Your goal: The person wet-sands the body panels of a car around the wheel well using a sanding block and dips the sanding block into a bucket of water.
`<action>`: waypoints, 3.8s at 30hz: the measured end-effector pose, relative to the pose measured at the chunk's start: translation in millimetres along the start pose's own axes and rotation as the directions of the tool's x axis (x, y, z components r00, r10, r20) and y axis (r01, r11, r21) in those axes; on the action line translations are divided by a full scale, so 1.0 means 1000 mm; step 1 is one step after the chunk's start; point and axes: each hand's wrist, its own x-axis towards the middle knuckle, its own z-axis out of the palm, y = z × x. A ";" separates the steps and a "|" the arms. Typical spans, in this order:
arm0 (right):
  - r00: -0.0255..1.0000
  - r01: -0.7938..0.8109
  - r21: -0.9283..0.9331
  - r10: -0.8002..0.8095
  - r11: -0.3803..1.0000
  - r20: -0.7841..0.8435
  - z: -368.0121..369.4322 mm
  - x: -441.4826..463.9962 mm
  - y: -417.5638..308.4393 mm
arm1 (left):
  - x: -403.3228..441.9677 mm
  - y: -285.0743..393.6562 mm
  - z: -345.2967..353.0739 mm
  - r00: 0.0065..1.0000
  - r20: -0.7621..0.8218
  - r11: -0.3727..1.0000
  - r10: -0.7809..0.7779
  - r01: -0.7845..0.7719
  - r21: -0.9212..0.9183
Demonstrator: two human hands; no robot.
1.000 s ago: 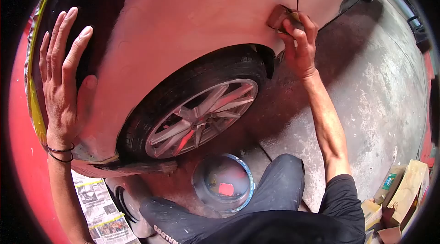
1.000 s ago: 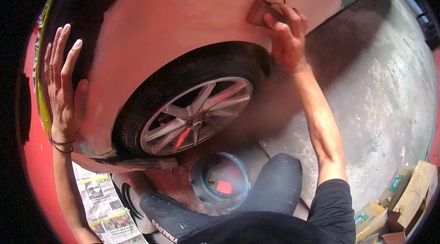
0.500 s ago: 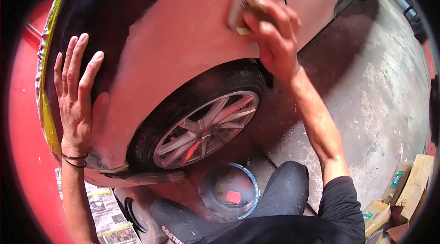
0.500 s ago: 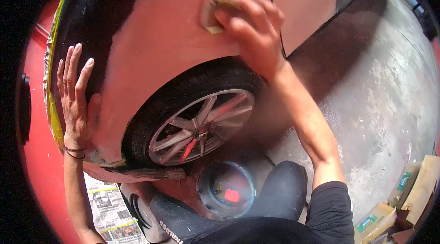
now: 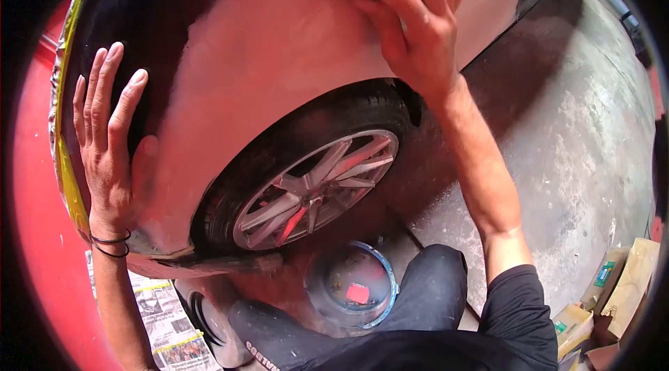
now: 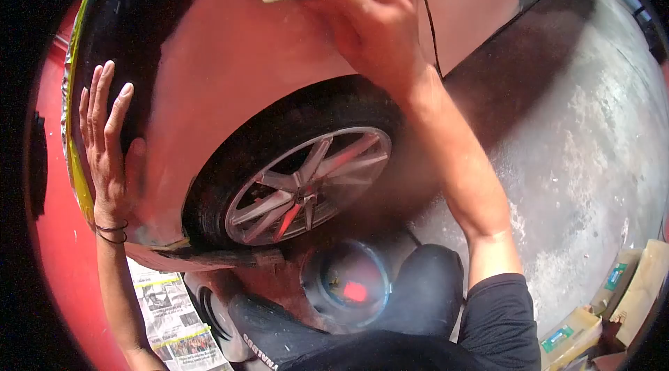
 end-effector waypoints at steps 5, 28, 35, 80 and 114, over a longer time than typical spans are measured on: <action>0.984 -0.172 0.013 0.171 0.985 0.048 -0.032 -0.104 0.007 | 0.001 -0.002 0.002 1.000 -0.018 1.000 -0.008 0.008 -0.009; 0.996 -0.093 0.055 0.093 0.994 0.006 -0.008 -0.032 -0.040 | -0.002 -0.001 0.009 0.997 -0.072 0.995 -0.036 0.029 -0.091; 0.998 -0.015 0.007 0.015 1.000 -0.067 0.020 0.027 -0.008 | -0.004 0.001 0.008 0.996 -0.073 0.994 -0.047 0.039 -0.100; 0.613 -0.784 -0.033 0.765 0.620 -0.199 0.026 0.012 -0.169 | -0.015 0.001 0.017 0.957 -0.260 0.975 -0.125 0.069 -0.212; 0.290 0.236 0.509 0.560 -0.828 0.776 -0.070 -0.064 -0.284 | -0.004 0.181 0.032 0.969 0.219 -0.916 0.113 0.187 -0.354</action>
